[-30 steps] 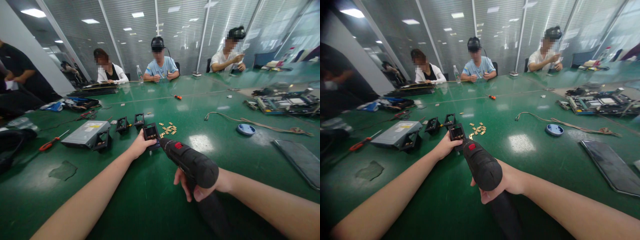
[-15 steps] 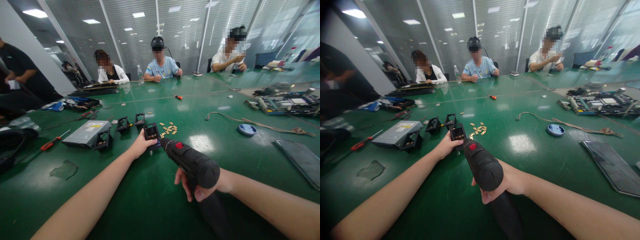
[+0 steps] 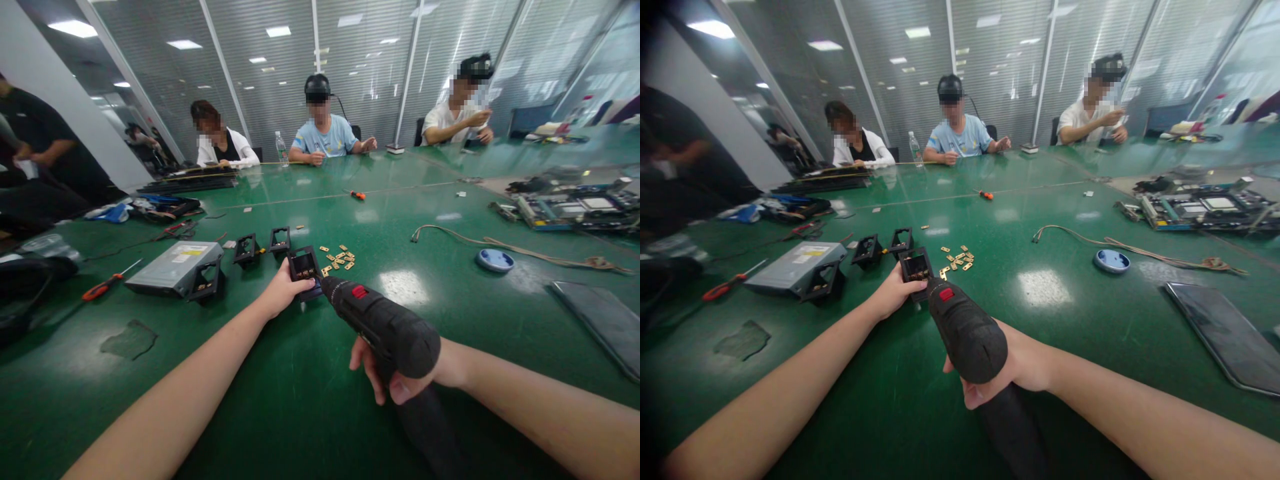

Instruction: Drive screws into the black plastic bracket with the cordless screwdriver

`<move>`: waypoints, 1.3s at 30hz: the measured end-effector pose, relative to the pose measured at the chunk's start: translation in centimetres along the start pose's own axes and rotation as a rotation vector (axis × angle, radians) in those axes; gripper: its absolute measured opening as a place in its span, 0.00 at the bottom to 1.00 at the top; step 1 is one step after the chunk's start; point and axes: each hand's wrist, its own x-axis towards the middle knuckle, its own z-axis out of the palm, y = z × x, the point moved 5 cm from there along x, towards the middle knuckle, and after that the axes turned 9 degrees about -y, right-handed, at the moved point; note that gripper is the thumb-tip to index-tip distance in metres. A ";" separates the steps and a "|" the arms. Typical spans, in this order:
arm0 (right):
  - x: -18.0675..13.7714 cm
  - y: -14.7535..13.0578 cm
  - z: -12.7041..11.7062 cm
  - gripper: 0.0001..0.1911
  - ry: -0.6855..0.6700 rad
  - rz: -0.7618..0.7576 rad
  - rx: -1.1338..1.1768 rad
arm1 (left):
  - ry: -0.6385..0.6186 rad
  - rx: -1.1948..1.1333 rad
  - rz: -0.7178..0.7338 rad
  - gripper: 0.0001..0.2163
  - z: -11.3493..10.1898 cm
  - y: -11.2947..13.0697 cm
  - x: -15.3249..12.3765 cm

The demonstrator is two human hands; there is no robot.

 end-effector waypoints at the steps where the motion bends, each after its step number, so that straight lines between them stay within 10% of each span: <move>1: 0.0 0.0 0.0 0.36 -0.001 0.001 -0.004 | 0.003 0.002 -0.001 0.32 0.0 0.0 0.0; 39: -0.2 -0.8 0.5 0.33 0.000 -0.024 0.053 | 0.007 0.018 -0.001 0.31 -0.6 -0.9 0.1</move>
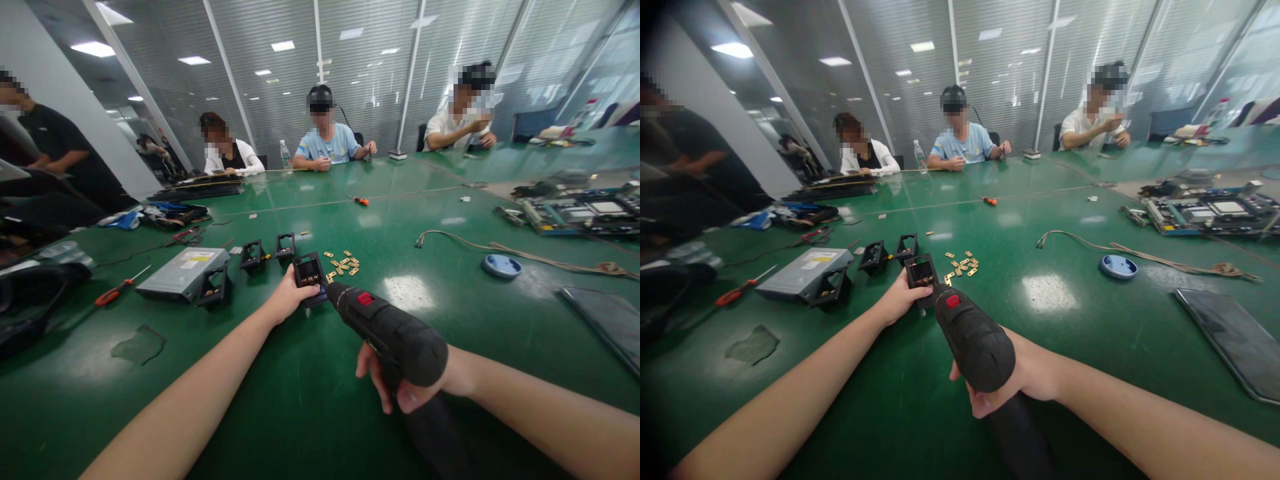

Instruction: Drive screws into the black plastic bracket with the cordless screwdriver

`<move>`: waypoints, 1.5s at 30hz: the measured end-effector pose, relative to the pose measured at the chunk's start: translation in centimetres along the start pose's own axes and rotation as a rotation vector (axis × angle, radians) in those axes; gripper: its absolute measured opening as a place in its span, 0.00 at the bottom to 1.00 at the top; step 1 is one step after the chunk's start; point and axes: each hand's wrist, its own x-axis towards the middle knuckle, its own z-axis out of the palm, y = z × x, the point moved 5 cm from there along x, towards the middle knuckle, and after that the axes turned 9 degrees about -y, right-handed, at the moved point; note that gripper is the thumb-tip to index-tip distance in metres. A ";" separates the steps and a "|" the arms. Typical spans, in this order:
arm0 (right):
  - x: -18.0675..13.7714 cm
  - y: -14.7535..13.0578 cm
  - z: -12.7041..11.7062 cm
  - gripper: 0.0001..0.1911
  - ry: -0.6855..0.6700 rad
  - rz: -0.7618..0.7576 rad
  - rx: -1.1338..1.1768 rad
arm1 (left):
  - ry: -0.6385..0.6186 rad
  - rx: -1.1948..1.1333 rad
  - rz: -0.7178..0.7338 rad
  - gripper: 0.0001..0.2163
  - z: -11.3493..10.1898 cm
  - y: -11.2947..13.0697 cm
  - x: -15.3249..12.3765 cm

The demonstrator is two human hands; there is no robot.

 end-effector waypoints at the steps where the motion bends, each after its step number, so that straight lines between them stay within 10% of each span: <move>1: 0.0 -0.1 0.1 0.33 0.010 0.004 0.004 | -0.001 -0.003 -0.002 0.31 0.0 0.1 0.0; 45: -0.4 1.4 -0.7 0.39 -0.016 0.027 -0.056 | 0.015 -0.040 0.000 0.28 0.3 0.0 0.1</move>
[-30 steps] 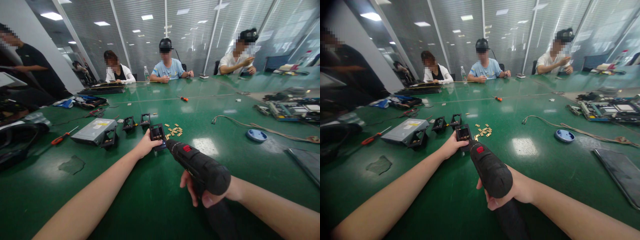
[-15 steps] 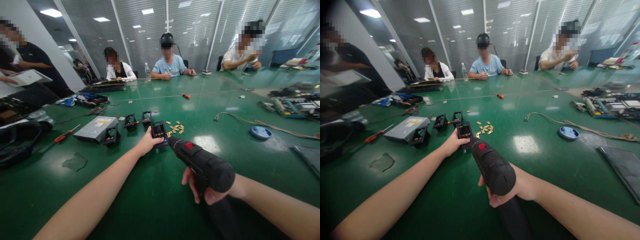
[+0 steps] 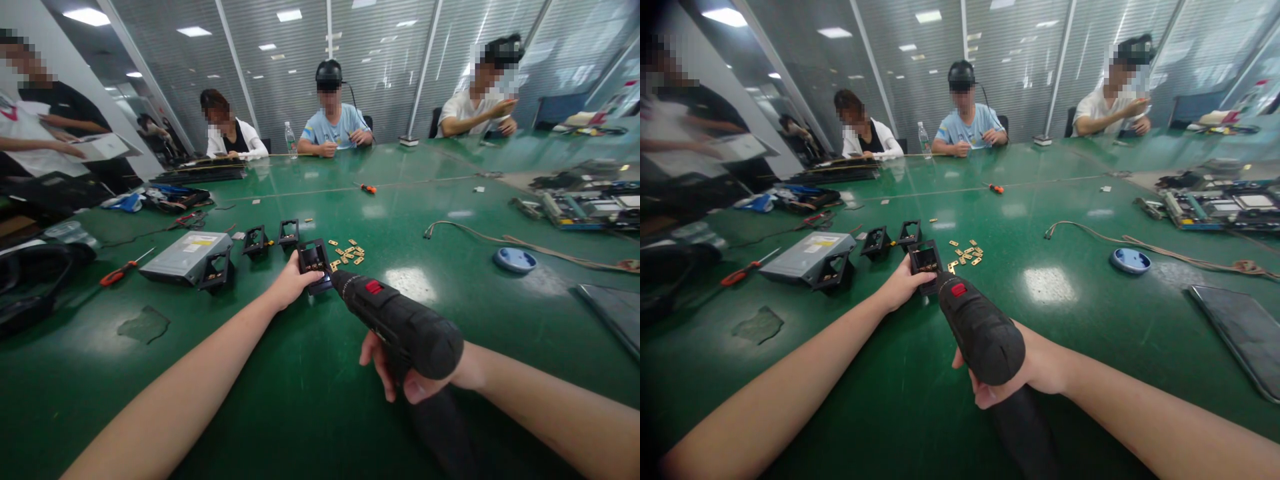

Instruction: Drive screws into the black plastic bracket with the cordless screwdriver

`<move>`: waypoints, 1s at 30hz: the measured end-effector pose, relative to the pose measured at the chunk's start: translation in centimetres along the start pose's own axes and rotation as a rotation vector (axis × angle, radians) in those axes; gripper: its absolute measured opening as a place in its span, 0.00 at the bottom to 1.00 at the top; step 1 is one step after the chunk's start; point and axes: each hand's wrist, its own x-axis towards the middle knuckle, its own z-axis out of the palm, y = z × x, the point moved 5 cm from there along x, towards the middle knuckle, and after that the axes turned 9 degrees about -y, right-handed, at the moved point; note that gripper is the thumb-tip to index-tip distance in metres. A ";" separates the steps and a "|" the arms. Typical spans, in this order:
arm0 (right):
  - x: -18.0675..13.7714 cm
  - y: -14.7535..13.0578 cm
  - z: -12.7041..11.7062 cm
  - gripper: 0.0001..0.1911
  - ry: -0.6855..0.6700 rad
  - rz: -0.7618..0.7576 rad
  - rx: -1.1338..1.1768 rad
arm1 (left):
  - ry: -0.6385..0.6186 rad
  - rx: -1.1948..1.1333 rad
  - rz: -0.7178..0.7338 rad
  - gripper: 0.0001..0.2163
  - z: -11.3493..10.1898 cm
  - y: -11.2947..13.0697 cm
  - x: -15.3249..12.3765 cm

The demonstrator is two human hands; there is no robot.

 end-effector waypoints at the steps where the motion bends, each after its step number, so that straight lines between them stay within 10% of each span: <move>1: 0.0 0.0 0.0 0.39 -0.003 -0.001 0.005 | 0.009 -0.021 -0.002 0.26 0.0 -0.1 0.0; 30: -0.1 -1.0 0.3 0.36 0.009 0.002 0.055 | 0.041 -0.041 0.045 0.25 0.1 0.4 0.2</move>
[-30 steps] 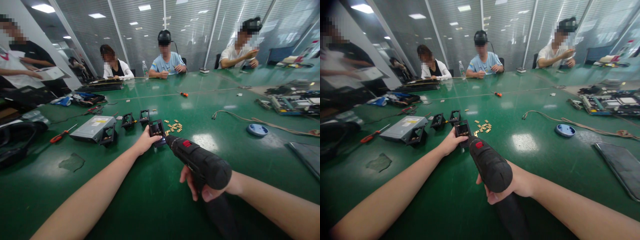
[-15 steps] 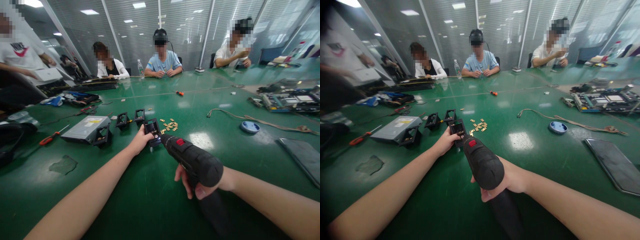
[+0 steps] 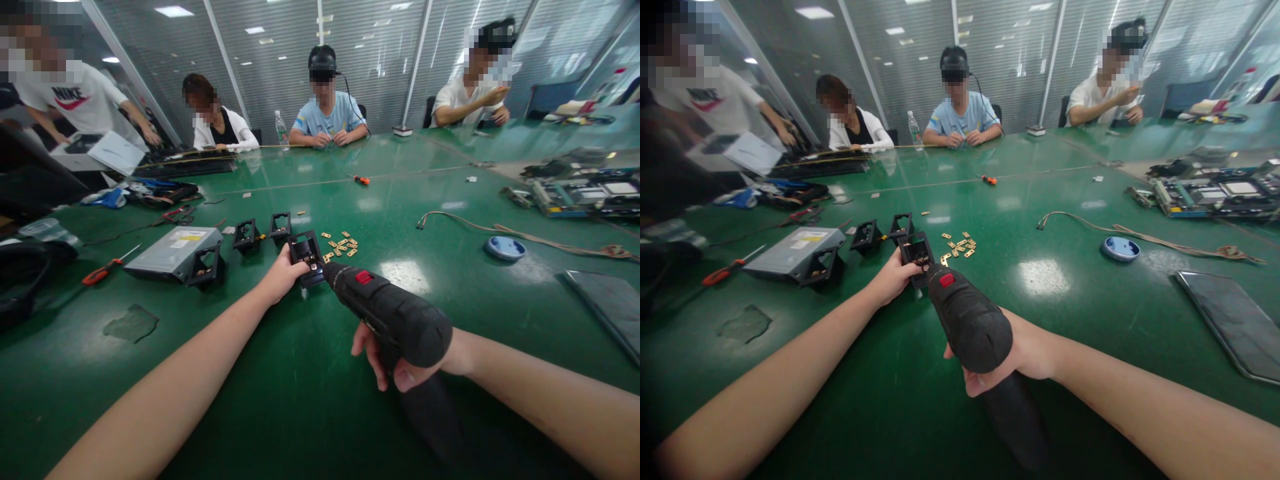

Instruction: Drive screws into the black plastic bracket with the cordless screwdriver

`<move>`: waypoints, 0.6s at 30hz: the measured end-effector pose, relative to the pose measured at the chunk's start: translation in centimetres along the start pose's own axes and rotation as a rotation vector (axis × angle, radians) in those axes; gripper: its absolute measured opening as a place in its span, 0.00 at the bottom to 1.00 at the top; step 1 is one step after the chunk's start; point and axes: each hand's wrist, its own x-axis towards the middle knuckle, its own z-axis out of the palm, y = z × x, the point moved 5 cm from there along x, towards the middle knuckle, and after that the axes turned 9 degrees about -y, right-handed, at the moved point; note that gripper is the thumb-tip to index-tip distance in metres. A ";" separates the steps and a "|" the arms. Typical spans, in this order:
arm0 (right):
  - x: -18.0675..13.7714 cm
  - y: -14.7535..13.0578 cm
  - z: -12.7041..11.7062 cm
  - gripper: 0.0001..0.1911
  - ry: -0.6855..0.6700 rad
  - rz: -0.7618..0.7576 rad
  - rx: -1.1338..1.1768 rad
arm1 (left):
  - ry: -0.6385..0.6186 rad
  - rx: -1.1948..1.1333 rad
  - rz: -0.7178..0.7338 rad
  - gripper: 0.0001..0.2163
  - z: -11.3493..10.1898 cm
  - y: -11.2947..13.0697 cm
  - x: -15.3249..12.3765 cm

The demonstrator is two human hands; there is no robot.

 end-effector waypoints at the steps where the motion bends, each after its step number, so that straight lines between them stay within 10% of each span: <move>1: 0.0 -0.1 0.1 0.37 -0.006 -0.001 0.006 | -0.004 0.005 -0.001 0.25 0.0 -0.1 0.0; 18: 0.1 -0.5 0.3 0.34 0.014 -0.009 -0.008 | -0.043 -0.003 0.012 0.25 -0.3 -0.6 0.2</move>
